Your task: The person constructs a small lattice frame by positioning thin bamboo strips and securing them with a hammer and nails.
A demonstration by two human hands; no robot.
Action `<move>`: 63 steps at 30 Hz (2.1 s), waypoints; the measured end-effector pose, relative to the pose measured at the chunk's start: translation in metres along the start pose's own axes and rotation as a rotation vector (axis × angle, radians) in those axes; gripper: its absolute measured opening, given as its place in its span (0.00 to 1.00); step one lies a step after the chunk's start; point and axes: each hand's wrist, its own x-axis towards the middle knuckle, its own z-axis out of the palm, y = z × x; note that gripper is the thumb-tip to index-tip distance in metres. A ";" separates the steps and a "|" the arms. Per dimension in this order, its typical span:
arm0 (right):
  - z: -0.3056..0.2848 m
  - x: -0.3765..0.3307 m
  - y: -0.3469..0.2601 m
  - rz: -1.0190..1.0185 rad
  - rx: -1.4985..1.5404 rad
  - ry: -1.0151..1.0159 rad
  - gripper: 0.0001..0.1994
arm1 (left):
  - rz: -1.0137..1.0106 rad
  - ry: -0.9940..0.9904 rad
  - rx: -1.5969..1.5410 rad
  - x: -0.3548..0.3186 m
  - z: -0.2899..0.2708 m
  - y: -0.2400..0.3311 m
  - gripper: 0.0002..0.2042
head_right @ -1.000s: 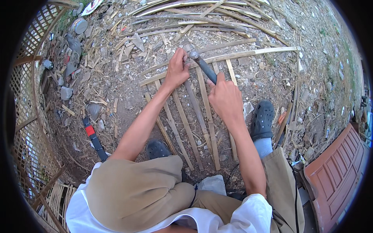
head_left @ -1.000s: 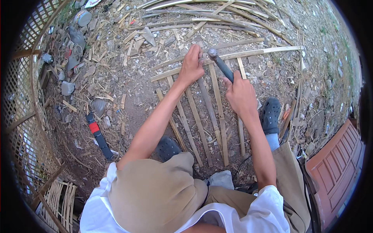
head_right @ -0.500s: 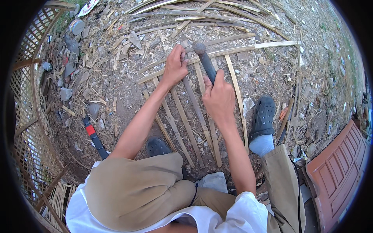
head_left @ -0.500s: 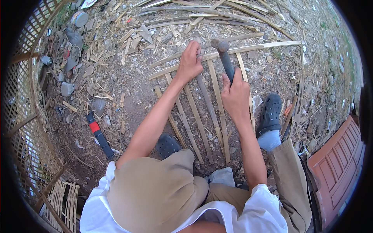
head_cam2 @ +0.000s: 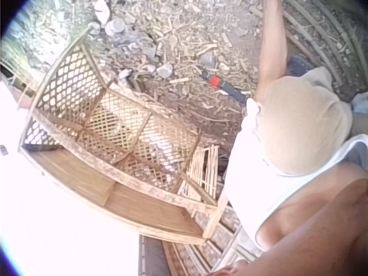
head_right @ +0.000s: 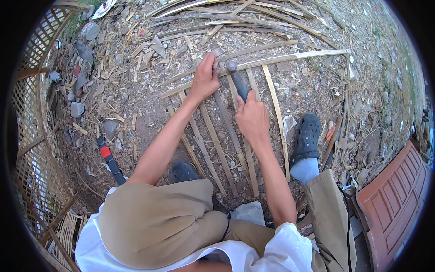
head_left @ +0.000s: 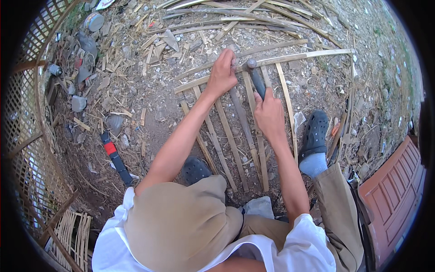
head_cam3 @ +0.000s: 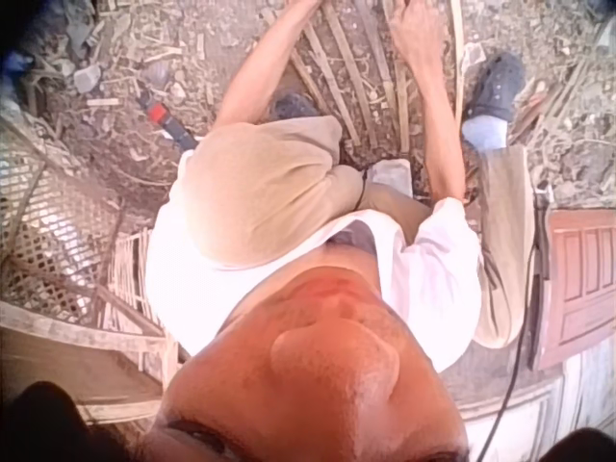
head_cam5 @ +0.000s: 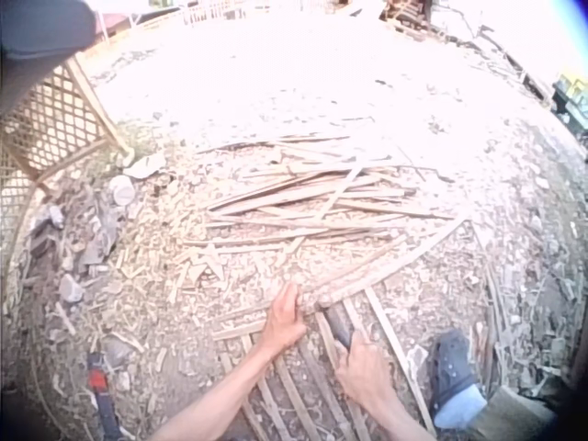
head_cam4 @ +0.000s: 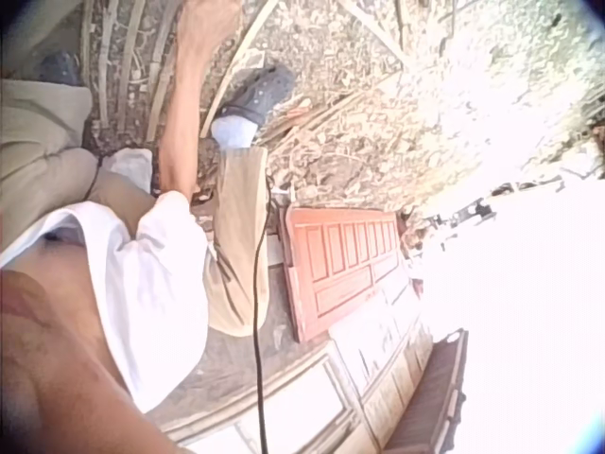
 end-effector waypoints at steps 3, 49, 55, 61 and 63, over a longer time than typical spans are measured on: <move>-0.016 -0.013 -0.023 0.050 0.103 -0.016 0.16 | -0.009 0.003 0.028 -0.002 -0.007 -0.003 0.16; 0.021 -0.012 -0.013 0.133 0.031 -0.009 0.17 | 0.006 -0.018 0.021 -0.003 0.001 -0.004 0.13; -0.020 -0.016 -0.028 0.259 0.230 0.008 0.18 | 0.133 -0.051 0.252 0.000 0.001 0.009 0.11; -0.035 -0.027 0.012 0.388 0.312 0.089 0.20 | 0.130 -0.307 0.494 0.007 -0.002 0.011 0.12; -0.038 -0.027 0.026 0.403 0.318 0.093 0.20 | 0.141 -0.344 0.502 0.008 -0.007 0.013 0.11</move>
